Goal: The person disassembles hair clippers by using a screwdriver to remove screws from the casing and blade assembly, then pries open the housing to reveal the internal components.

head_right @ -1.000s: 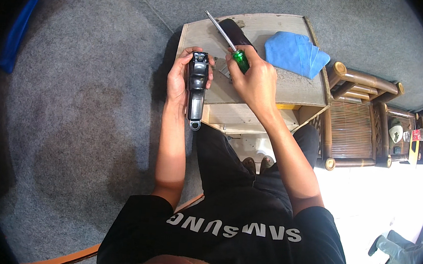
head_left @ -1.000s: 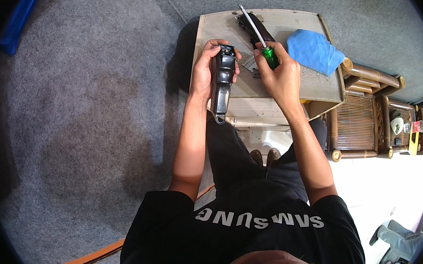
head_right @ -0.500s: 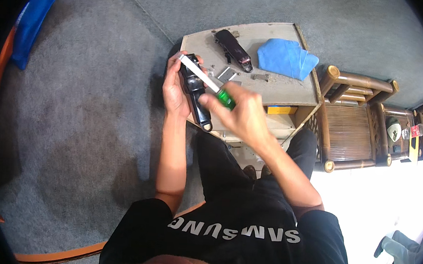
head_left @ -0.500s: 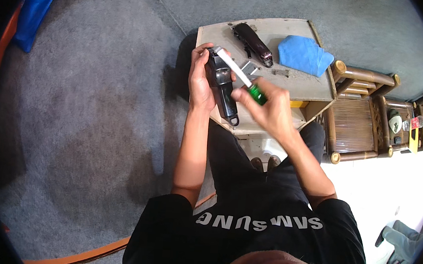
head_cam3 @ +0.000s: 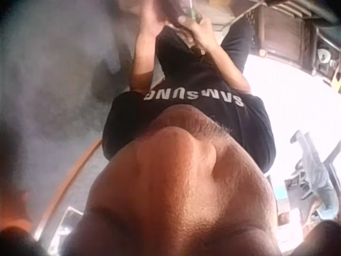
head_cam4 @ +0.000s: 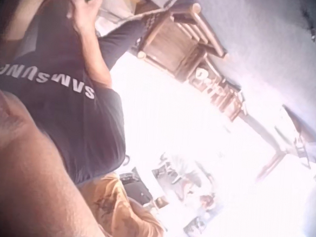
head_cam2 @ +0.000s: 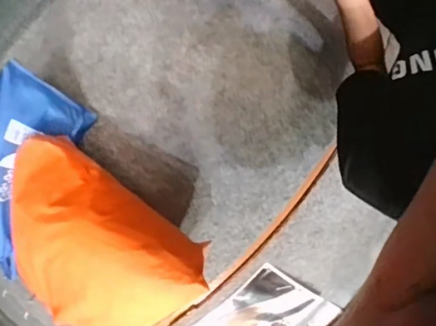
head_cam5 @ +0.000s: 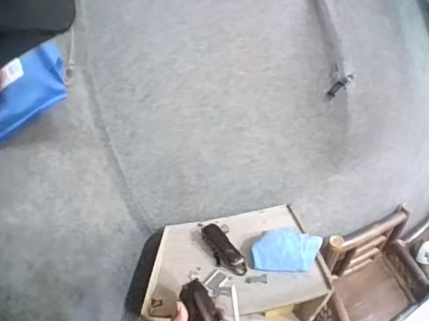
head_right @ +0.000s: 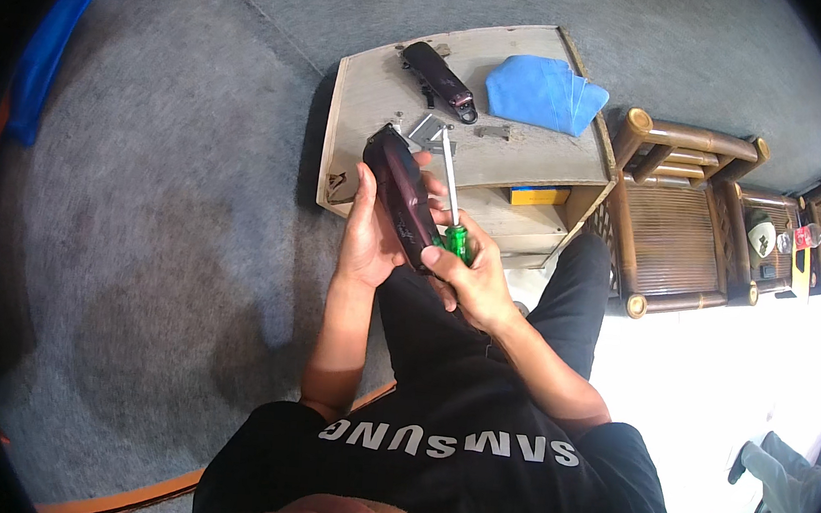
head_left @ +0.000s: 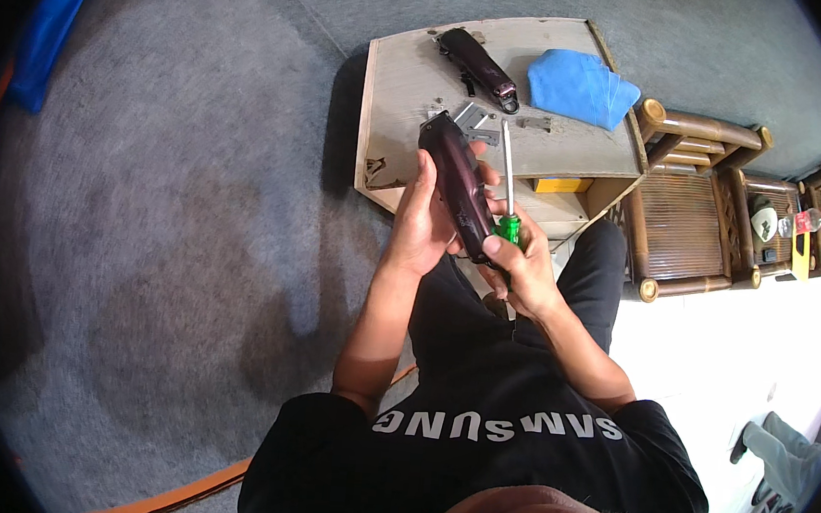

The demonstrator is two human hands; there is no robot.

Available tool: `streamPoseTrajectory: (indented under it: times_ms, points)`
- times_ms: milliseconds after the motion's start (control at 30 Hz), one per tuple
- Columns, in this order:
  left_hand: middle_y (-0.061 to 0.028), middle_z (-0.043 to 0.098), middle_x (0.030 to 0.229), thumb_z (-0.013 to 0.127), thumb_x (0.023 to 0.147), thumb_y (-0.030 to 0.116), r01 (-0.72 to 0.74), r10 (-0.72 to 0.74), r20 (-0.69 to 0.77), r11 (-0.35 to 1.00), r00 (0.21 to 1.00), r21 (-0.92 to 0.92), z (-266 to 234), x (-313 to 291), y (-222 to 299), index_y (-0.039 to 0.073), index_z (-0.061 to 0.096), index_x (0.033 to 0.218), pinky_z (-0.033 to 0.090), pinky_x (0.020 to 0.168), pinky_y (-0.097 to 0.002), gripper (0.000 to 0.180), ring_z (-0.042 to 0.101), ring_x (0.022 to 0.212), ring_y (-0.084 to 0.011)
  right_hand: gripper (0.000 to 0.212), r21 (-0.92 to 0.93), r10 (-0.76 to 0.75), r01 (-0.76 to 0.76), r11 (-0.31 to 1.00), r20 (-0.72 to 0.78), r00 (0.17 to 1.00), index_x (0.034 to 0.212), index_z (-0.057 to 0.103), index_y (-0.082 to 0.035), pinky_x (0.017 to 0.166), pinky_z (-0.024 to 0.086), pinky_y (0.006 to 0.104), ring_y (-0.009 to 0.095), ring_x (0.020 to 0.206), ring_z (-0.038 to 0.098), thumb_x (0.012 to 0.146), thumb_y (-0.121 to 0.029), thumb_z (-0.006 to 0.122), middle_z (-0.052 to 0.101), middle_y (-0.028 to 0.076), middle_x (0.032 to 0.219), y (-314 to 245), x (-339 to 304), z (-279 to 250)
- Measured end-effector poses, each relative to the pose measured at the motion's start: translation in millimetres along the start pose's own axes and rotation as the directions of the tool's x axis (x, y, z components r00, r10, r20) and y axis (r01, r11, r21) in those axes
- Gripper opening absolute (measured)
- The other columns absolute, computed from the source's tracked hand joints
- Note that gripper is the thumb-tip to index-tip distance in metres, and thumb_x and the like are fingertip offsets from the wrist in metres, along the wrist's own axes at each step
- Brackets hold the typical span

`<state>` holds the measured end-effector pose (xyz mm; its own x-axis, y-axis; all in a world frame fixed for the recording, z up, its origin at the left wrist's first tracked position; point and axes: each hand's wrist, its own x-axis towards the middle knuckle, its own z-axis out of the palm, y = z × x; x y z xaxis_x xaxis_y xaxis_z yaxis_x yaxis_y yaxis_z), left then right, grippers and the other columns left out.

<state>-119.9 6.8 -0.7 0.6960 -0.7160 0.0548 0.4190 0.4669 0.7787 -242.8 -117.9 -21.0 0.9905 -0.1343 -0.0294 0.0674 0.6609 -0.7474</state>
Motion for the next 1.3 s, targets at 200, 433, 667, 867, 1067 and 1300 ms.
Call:
streamPoseTrajectory:
  times_ms: [200,433,667,867,1067,1300]
  points:
    - [-0.0135,0.068,0.122,0.043,0.11,0.066,-0.217,0.235,-0.191,0.97,0.953,0.108,5.5,12.4,-1.8,0.007,0.056,0.14,0.063,0.096,-0.0462,0.067,0.068,0.119,-0.0286,0.04,-0.472,-0.168,0.149,0.869,0.004,0.986,0.134,0.059,-0.001,0.044,0.041,0.0273,0.009,0.048,0.055,0.103,-0.022,0.073,0.067,0.002,0.074,15.6,7.6,-16.5]
    - [-0.0071,0.064,0.102,0.047,0.11,0.064,-0.306,0.376,-0.227,0.906,0.898,0.29,-13.8,23.9,33.2,0.005,0.057,0.131,0.059,0.071,-0.0397,0.063,0.068,0.078,-0.0219,0.029,-0.659,-0.121,0.013,0.752,-0.118,0.986,0.131,0.06,-0.002,0.058,0.045,0.0284,0.01,0.063,0.063,0.111,-0.023,0.061,0.08,0.009,0.085,-10.9,-3.8,-17.3]
    - [-0.0066,0.063,0.1,0.047,0.11,0.062,-0.268,0.294,-0.275,0.955,0.915,0.13,-43.0,45.4,49.1,0.005,0.061,0.128,0.052,0.066,-0.0338,0.061,0.061,0.076,-0.0184,0.029,-0.662,-0.187,0.084,0.744,-0.086,0.979,0.13,0.061,-0.001,0.057,0.044,0.029,0.009,0.058,0.059,0.11,-0.022,0.06,0.079,0.007,0.082,-8.1,4.6,-27.6]
    - [-0.0078,0.065,0.095,0.048,0.11,0.061,-0.199,0.198,-0.142,0.98,0.97,0.003,-55.2,50.5,59.1,0.01,0.059,0.129,0.052,0.057,-0.0324,0.056,0.063,0.066,-0.0176,0.029,-0.624,-0.13,0.015,0.782,-0.14,0.981,0.13,0.061,-0.002,0.049,0.04,0.0288,0.008,0.05,0.054,0.11,-0.022,0.061,0.078,0.005,0.082,-13.2,4.1,-27.7]
    - [-0.0105,0.067,0.096,0.052,0.11,0.058,-0.097,0.094,-0.106,0.995,0.99,-0.018,-57.0,53.9,63.0,0.013,0.058,0.118,0.054,0.053,-0.0307,0.045,0.065,0.065,-0.0184,0.028,-0.651,-0.167,0.065,0.756,-0.097,0.981,0.129,0.061,-0.001,0.049,0.039,0.0281,0.007,0.05,0.052,0.11,-0.022,0.061,0.078,0.005,0.082,-6.5,4.7,-29.0]
    - [-0.0131,0.064,0.103,0.053,0.112,0.047,-0.067,0.082,-0.135,0.991,0.987,0.112,-38.2,49.7,67.7,0.013,0.054,0.125,0.057,0.056,-0.0326,0.037,0.065,0.07,-0.0208,0.027,-0.659,-0.151,0.039,0.751,-0.115,0.982,0.128,0.062,0.0,0.056,0.041,0.0295,0.008,0.058,0.053,0.109,-0.02,0.061,0.078,0.005,0.081,-6.6,4.4,-31.0]
